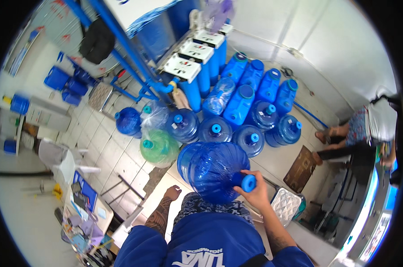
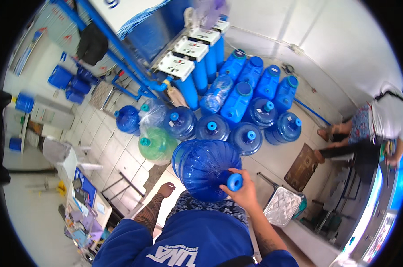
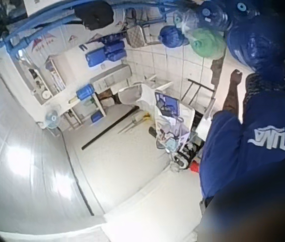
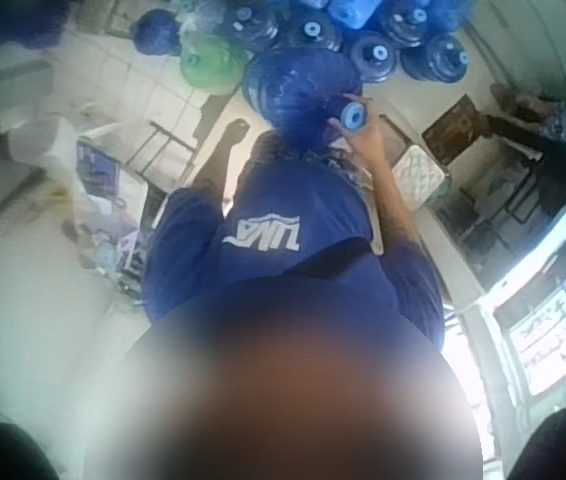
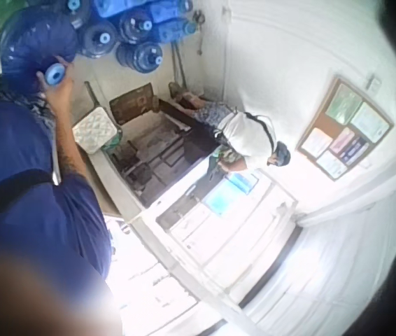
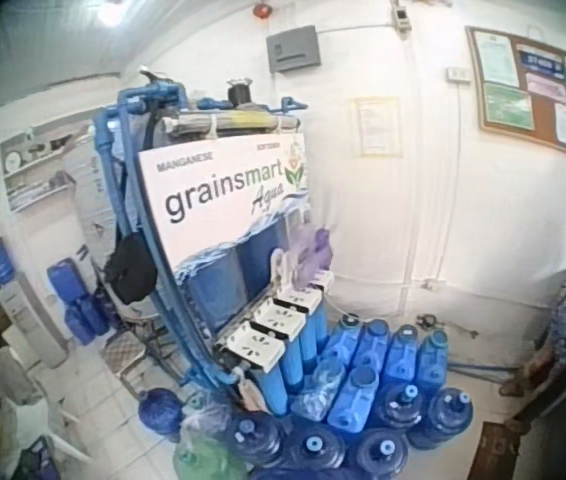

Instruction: The person wraps large blue water jugs in clear plastic bags and secures them with green plastic caps. They repeatedly pick up jugs, slide them into bags, and fasten the caps, then place the wrapped jugs on the floor near a water filtration system.

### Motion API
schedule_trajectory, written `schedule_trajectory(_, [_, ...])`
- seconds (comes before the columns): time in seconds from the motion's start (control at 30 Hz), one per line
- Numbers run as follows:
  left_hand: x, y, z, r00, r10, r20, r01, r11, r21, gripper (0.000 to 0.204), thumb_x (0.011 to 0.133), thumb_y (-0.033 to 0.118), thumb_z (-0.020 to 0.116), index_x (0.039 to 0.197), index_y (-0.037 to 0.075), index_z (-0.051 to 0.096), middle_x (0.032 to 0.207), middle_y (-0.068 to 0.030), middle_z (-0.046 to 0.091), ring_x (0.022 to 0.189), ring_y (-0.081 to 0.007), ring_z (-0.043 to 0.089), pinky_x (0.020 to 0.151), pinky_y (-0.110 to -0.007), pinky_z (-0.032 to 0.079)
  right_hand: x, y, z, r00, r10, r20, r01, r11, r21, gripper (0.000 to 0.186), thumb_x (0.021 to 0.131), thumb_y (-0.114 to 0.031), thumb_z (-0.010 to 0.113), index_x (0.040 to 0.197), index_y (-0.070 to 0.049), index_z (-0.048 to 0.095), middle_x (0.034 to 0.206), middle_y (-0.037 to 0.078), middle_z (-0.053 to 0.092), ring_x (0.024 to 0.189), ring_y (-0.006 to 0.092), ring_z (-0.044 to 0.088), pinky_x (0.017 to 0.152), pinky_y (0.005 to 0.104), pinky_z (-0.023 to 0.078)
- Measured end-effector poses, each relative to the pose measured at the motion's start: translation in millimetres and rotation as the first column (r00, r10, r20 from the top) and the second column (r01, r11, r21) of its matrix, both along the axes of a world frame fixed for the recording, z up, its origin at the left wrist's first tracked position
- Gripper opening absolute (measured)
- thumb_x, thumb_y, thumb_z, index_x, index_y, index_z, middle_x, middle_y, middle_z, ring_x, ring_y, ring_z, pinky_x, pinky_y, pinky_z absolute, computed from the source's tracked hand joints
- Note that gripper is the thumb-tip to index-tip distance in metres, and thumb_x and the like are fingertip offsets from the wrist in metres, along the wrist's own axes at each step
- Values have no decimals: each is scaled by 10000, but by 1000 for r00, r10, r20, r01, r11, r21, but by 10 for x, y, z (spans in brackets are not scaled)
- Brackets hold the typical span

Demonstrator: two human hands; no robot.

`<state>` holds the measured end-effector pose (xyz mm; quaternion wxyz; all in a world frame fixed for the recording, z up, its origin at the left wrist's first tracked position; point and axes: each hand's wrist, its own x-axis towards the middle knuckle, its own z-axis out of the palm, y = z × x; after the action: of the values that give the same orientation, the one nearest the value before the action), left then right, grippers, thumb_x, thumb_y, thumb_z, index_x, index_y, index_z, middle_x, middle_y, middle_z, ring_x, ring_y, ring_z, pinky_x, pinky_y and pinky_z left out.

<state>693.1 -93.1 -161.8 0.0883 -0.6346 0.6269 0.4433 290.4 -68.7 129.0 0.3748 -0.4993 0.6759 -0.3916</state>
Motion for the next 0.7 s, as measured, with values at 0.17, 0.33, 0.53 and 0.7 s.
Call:
schedule_trajectory(0.17, [22,490,136,871,433,-233,-462,883,-84,339,891,261,659,1145,40,617,844,-117,693,759,-203,683,700,-329,545,614,-451,-1007,992,92,91,-89,995,-36,570,725,-191,861,1125,-41,485,1173,121,644,1014,235,631,877,348,495])
schedule_trajectory(0.33, [455,478,-45,612,697,-374,-748,664,14,334,877,216,660,1133,11,600,874,-124,679,705,-192,671,656,-314,544,1250,-851,-1608,994,63,94,-65,998,20,592,732,-186,848,1160,-36,468,1164,160,636,1037,305,647,863,381,506])
schedule_trajectory(0.53, [1234,-586,-726,611,706,-359,-722,683,113,332,855,205,674,1130,33,602,959,-125,669,877,-233,659,743,-335,543,1807,-1126,-2220,999,28,25,-31,990,134,586,729,-106,807,1201,-51,464,1178,199,604,1073,394,619,874,417,502])
schedule_trajectory(0.7, [1480,-1739,-1018,919,343,-197,-388,876,-286,425,856,210,667,1224,40,537,1133,-186,596,967,-333,617,791,-405,523,2192,-1199,-2811,994,60,-94,-45,987,152,618,702,-68,794,1221,-77,458,1227,191,557,1127,416,569,909,428,488])
